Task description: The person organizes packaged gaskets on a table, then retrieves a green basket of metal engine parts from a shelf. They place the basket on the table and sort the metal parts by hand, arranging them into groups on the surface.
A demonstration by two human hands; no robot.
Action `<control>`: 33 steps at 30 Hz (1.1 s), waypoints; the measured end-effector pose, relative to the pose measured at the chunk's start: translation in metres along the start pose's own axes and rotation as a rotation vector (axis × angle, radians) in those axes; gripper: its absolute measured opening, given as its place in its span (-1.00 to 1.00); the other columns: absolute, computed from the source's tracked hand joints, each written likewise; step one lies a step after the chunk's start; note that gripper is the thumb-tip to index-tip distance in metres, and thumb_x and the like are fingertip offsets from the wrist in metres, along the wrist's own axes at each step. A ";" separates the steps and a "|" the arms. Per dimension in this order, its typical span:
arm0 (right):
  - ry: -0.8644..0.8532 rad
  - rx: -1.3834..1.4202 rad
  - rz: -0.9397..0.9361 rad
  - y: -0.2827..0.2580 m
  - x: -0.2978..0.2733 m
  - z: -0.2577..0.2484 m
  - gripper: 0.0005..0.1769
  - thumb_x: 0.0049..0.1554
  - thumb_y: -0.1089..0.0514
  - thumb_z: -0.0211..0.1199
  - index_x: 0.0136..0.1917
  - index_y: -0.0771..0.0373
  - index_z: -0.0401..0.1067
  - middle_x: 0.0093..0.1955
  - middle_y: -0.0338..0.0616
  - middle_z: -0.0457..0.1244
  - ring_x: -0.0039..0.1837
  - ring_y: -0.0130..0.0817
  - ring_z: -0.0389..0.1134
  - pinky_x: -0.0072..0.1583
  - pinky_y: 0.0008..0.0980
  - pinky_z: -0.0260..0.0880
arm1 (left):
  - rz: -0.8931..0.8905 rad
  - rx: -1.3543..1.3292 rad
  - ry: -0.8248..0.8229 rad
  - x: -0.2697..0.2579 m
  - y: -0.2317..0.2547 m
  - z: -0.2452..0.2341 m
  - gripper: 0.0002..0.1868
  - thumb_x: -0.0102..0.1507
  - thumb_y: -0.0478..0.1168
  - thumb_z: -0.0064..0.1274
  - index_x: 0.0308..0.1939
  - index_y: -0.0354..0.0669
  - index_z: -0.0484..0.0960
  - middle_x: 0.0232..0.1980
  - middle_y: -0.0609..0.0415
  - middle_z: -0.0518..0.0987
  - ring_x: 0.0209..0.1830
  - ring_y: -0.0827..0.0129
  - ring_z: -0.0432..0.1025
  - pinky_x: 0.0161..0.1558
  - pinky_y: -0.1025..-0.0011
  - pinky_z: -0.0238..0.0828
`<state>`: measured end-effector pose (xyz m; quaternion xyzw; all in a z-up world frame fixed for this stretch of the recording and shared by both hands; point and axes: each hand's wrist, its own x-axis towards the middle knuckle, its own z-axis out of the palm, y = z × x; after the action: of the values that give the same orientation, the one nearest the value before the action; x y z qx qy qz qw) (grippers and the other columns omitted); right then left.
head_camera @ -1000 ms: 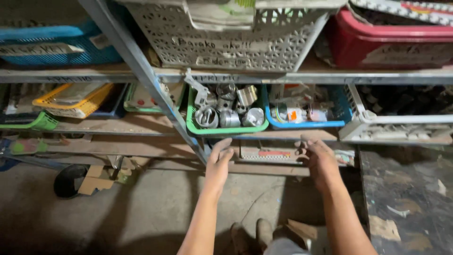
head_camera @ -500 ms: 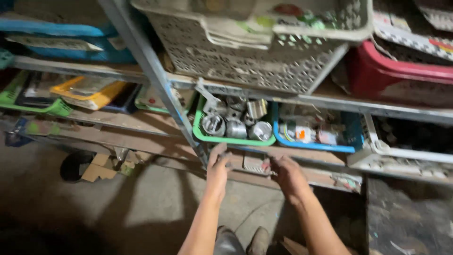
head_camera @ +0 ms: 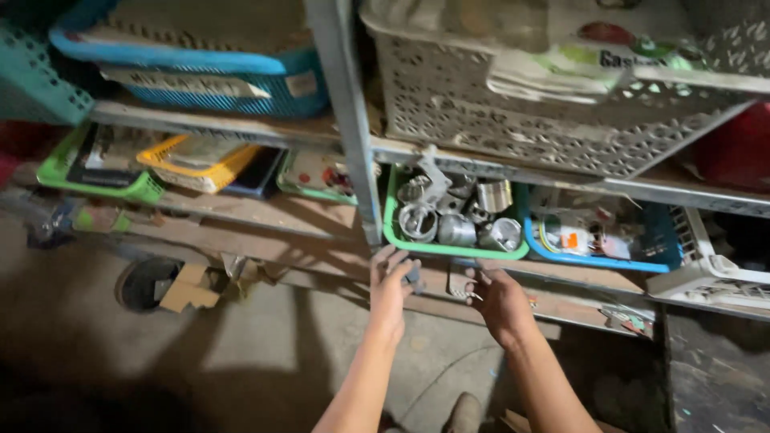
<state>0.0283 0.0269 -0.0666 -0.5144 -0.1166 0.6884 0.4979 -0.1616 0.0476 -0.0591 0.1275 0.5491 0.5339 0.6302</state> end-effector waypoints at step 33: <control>0.162 0.016 -0.214 0.037 -0.011 0.033 -0.55 0.13 0.28 0.20 0.27 0.02 0.24 -0.11 -0.31 0.09 -0.12 -0.32 0.25 -0.08 -0.29 0.32 | -0.039 -0.164 -0.541 0.006 0.006 -0.039 -0.62 0.31 0.04 0.00 0.02 0.27 0.10 0.24 0.07 0.46 -0.03 0.10 0.50 -0.31 0.35 0.21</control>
<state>-0.0200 0.0120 -0.0706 -0.5489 -0.1247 0.5883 0.5805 -0.1985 0.0381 -0.0722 0.2035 0.3184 0.5108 0.7722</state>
